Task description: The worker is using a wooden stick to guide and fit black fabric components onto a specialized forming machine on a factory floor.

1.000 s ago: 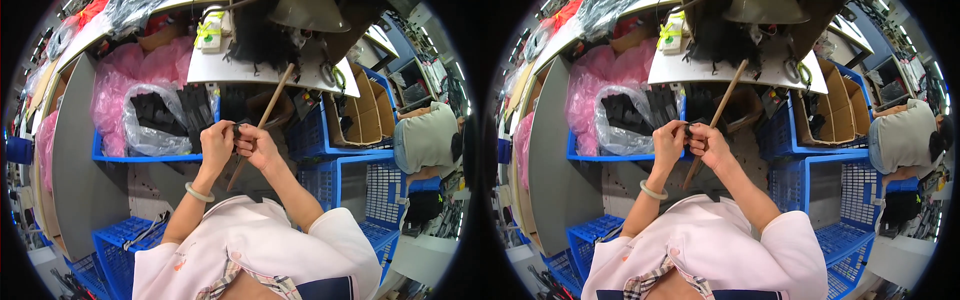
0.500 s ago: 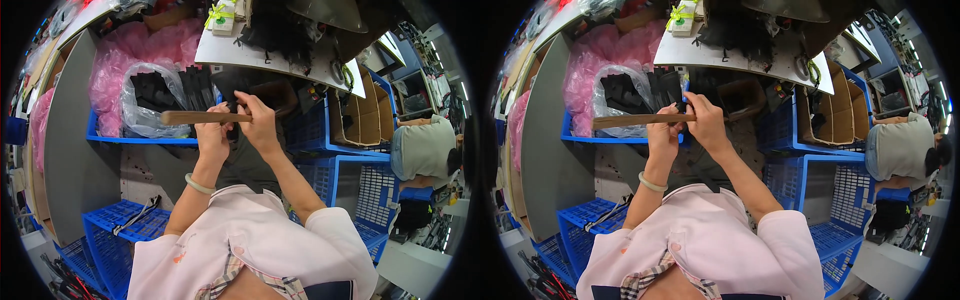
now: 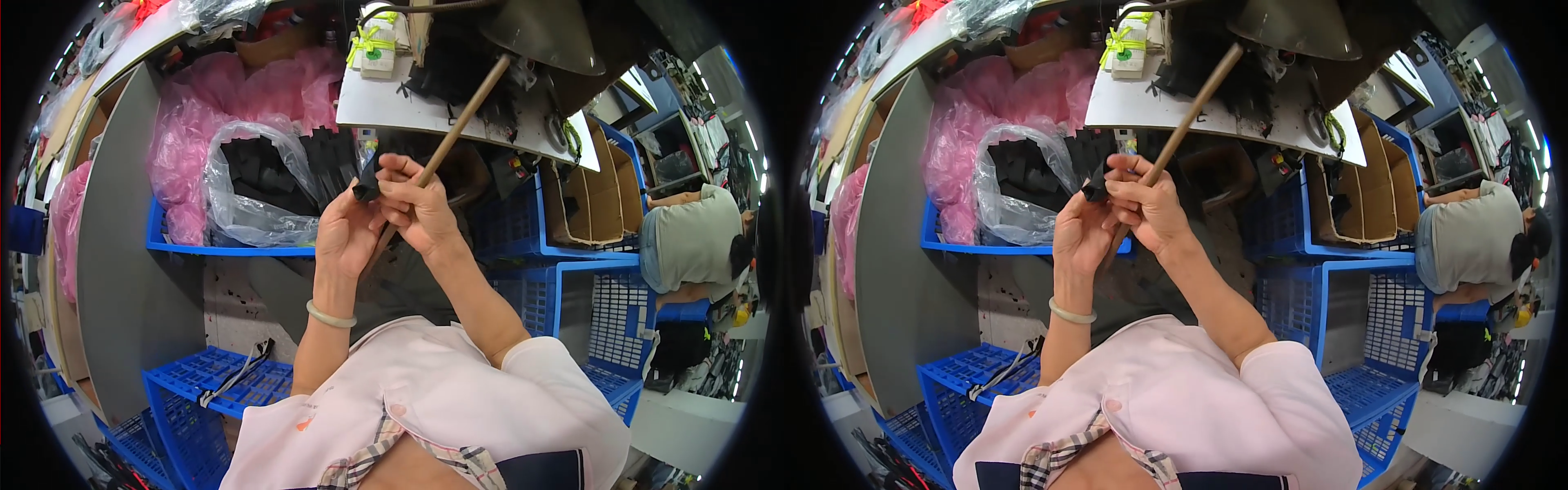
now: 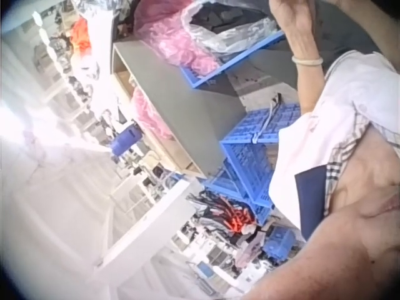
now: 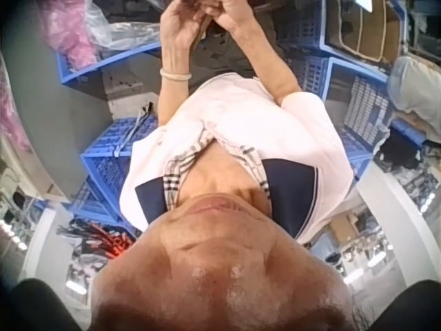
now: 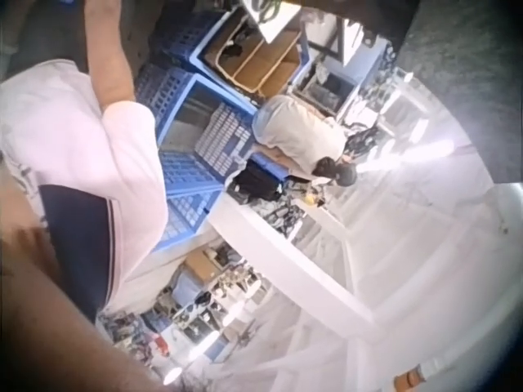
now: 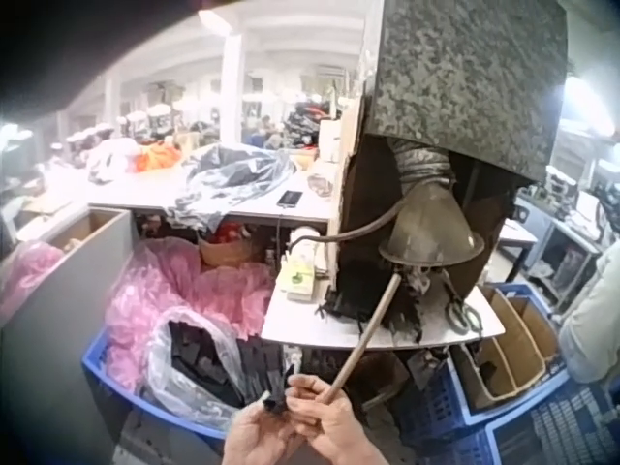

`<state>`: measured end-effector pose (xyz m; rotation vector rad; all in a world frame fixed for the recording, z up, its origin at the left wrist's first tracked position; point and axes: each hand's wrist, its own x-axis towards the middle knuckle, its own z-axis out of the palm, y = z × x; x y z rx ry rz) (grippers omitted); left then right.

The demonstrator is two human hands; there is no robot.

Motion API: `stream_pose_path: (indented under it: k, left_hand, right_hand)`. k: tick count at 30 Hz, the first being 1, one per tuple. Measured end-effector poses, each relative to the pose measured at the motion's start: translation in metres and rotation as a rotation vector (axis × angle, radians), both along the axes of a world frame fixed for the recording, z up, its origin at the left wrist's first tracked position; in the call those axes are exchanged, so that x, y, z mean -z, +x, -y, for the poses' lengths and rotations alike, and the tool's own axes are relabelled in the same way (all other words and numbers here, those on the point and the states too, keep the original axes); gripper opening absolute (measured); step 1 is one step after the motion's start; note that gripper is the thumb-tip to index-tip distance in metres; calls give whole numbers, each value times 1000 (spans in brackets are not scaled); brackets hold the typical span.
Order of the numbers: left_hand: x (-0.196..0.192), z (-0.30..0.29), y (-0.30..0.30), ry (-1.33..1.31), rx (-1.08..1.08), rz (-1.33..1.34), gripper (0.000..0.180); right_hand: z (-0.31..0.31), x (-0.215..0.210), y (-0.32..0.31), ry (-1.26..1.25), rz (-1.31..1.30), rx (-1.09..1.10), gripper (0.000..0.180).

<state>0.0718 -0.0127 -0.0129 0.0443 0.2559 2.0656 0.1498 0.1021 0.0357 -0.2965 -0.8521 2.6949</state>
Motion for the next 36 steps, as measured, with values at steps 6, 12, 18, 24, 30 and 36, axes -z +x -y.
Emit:
stream_pose_path:
  k: [6,12,18,24,30,36]
  left_hand:
    - [-26,-1,15,-290,-264,-109,14]
    - [-25,-8,14,-448,-490,-396,20]
    - [-41,2,6,-226,-302,-268,22]
    - [-28,8,6,-250,-145,-218,17]
    - [-30,7,11,-426,-385,-482,18]
    - [-33,6,9,-753,-403,-902,14]
  right_hand:
    - [9,-4,-12,779,67,191,34]
    - [20,5,-20,724,198,426,33]
    - [7,20,-4,-199,-88,-46,30]
    - [1,2,-3,128,9,-73,23]
    - [-9,0,3,384,127,68,18]
    - [-9,-4,4,486,229,101,17]
